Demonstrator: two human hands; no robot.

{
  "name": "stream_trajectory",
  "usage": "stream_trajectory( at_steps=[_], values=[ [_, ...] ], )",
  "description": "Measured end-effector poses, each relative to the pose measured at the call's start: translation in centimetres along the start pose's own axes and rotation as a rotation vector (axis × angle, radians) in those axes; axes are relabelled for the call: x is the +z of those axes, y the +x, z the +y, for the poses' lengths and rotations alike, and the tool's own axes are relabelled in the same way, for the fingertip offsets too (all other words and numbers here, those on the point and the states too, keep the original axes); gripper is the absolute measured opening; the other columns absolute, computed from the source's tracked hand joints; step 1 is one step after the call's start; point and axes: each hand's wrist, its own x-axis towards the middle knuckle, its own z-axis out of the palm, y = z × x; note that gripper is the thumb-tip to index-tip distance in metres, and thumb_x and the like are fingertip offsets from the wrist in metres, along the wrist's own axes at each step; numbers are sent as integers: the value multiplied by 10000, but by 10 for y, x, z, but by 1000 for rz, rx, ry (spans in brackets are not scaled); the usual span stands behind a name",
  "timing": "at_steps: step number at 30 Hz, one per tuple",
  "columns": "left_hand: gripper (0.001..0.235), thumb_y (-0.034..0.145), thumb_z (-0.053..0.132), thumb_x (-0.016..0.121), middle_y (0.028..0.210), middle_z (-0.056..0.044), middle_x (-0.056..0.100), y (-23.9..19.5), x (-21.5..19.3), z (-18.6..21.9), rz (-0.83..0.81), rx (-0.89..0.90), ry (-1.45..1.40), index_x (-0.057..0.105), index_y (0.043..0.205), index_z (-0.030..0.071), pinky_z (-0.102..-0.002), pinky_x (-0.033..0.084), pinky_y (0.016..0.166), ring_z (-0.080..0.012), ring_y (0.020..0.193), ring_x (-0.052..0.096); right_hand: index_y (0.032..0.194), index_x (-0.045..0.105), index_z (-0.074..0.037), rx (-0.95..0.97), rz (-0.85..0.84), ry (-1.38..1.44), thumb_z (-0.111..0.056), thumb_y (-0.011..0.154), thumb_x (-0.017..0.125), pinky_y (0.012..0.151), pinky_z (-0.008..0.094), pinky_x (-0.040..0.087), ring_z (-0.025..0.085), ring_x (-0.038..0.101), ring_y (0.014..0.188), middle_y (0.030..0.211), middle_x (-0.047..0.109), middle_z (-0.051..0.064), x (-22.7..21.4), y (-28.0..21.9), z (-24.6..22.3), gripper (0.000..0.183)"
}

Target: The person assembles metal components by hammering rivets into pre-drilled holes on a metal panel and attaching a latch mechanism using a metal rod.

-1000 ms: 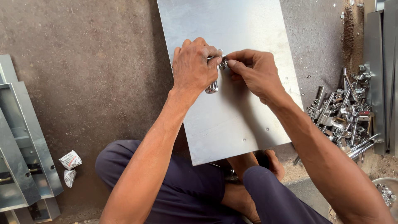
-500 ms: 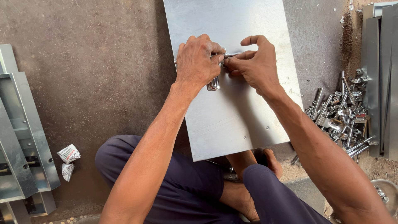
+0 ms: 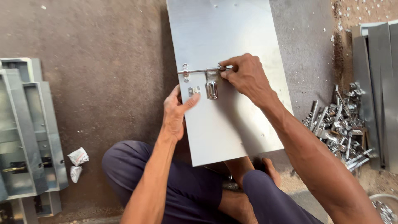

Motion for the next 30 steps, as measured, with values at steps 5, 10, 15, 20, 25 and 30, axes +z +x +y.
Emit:
stream_trajectory(
  at_steps=[5, 10, 15, 20, 25, 30],
  values=[
    [998, 651, 129, 868, 1299, -139, 642, -27, 64, 41, -289, 122, -96, 403, 1533, 89, -431, 540, 1085, -258, 1240, 625, 1240, 727, -63, -92, 119, 437, -48, 884, 744, 741, 269, 651, 152, 764, 818, 969, 789, 111, -45, -19, 17, 357],
    [1018, 761, 167, 810, 1375, -143, 641, -58, 142, 89, -553, 461, 224, 317, 1650, 114, -365, 672, 959, -250, 1096, 728, 1302, 690, 15, -260, 396, 703, -5, 957, 720, 848, 325, 660, 222, 739, 940, 1105, 744, 176, -129, -104, 24, 347],
    [919, 804, -28, 646, 1181, -182, 718, -87, 200, 125, -736, 667, 684, 299, 1631, 170, -287, 693, 829, -204, 850, 775, 1247, 656, -29, -441, 714, 1046, -195, 954, 591, 898, 355, 638, 218, 712, 991, 1107, 712, 134, -135, -153, -1, 343],
    [682, 926, -70, 602, 984, -189, 672, -78, 176, 89, -632, 799, 1397, 438, 1531, 197, -353, 608, 631, -271, 789, 701, 1193, 623, -74, -20, 668, 1623, -385, 951, 463, 949, 385, 616, 214, 685, 1042, 1109, 679, 92, -66, -148, 26, 426],
    [582, 840, 35, 690, 1041, -206, 664, -64, 104, 53, -646, 610, 1699, 533, 1398, 83, -469, 572, 810, -361, 981, 665, 1265, 580, -27, 627, 346, 2260, -386, 1013, 582, 1052, 412, 522, 215, 598, 1098, 1163, 618, 101, 34, -108, 80, 439],
    [313, 887, 25, 642, 1242, -99, 686, -129, 44, 9, -360, 1108, 1126, 648, 1196, 70, -386, 550, 1065, -254, 1162, 691, 1264, 576, -22, 460, 58, 2178, -353, 953, 489, 1052, 430, 481, 270, 603, 1142, 1205, 655, 142, 58, -122, 75, 463]
  ],
)
